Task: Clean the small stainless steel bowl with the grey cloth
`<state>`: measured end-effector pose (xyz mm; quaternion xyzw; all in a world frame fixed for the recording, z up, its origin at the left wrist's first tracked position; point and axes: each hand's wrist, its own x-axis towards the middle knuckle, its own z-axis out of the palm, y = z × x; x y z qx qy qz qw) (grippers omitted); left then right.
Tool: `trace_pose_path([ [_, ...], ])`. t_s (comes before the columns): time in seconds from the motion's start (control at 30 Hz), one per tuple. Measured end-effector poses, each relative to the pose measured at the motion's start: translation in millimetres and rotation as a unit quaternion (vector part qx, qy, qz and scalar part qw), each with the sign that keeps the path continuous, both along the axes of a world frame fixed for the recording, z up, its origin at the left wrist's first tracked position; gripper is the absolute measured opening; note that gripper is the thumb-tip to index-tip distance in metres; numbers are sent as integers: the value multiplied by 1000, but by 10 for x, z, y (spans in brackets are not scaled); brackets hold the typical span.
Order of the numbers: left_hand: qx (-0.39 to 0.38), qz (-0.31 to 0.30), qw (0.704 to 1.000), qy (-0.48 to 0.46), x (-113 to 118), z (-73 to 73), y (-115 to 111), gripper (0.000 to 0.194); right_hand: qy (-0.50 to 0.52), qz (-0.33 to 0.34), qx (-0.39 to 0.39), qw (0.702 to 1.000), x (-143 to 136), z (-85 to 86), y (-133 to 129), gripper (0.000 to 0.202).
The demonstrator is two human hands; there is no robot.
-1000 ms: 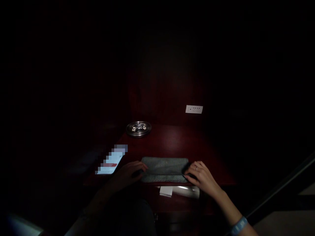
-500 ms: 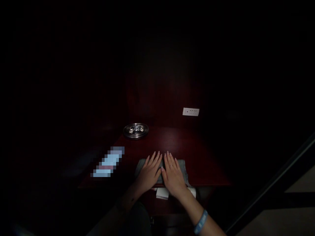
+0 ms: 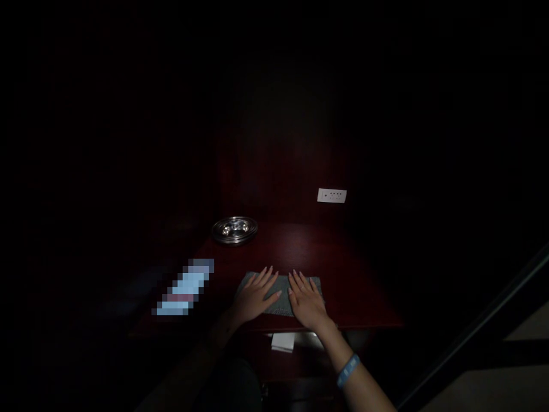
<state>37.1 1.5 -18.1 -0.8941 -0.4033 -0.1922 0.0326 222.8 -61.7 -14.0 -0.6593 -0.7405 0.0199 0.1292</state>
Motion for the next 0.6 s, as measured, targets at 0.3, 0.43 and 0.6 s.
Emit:
trace_pose_path([
  [0.3,23,33,999,-15,-98,10,2,55,61,53,15,997,275,38,107,59],
  [0.43,40,45,998,-7,-280,16,16,57,64,-119,26,990,599,96,88,66],
  [0.6,20,69,997,-6,-335,-60,16,60,94,-218,-40,971,739,7,-41,89],
])
